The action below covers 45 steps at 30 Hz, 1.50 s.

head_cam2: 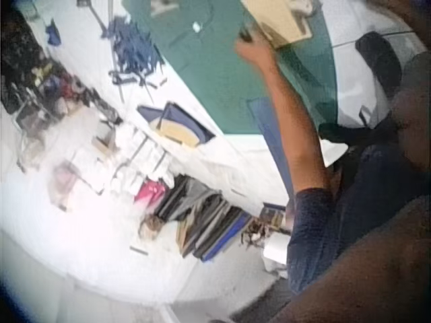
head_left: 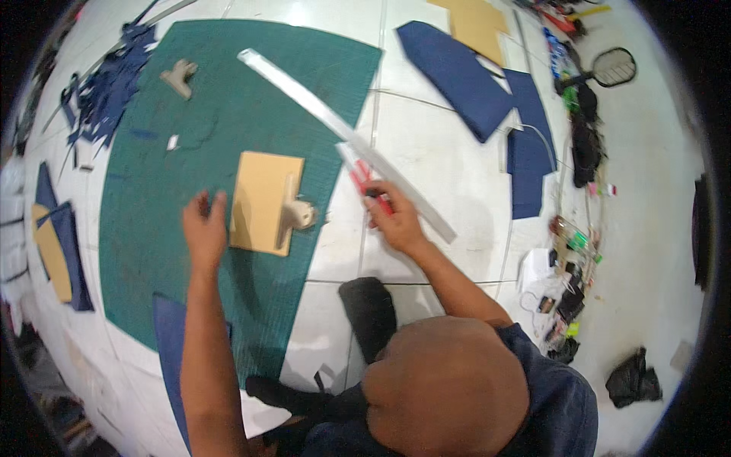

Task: The person uses a utility knife and a metal ruler to cut pieces of blue material following a cardboard template on a green cutting mat. They also handle a plastic bag and align several cut pieces by hand.

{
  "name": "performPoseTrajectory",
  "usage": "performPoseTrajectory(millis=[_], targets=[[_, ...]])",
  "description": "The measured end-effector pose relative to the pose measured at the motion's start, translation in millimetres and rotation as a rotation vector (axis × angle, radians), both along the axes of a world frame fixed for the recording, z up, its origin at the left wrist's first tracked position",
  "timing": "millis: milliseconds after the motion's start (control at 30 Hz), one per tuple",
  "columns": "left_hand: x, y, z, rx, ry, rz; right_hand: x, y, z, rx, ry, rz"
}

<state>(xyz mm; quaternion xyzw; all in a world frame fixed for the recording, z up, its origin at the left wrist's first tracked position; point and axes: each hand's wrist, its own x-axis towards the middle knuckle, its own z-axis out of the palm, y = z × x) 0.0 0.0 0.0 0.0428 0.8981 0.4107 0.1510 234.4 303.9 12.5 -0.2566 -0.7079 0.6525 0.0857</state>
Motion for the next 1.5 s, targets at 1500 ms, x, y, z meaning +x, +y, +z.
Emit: performPoseTrajectory(millis=[1500], targets=[[134, 44, 14, 0.519, -0.406, 0.271, 5, -13, -11, -0.229, -0.218, 0.011]])
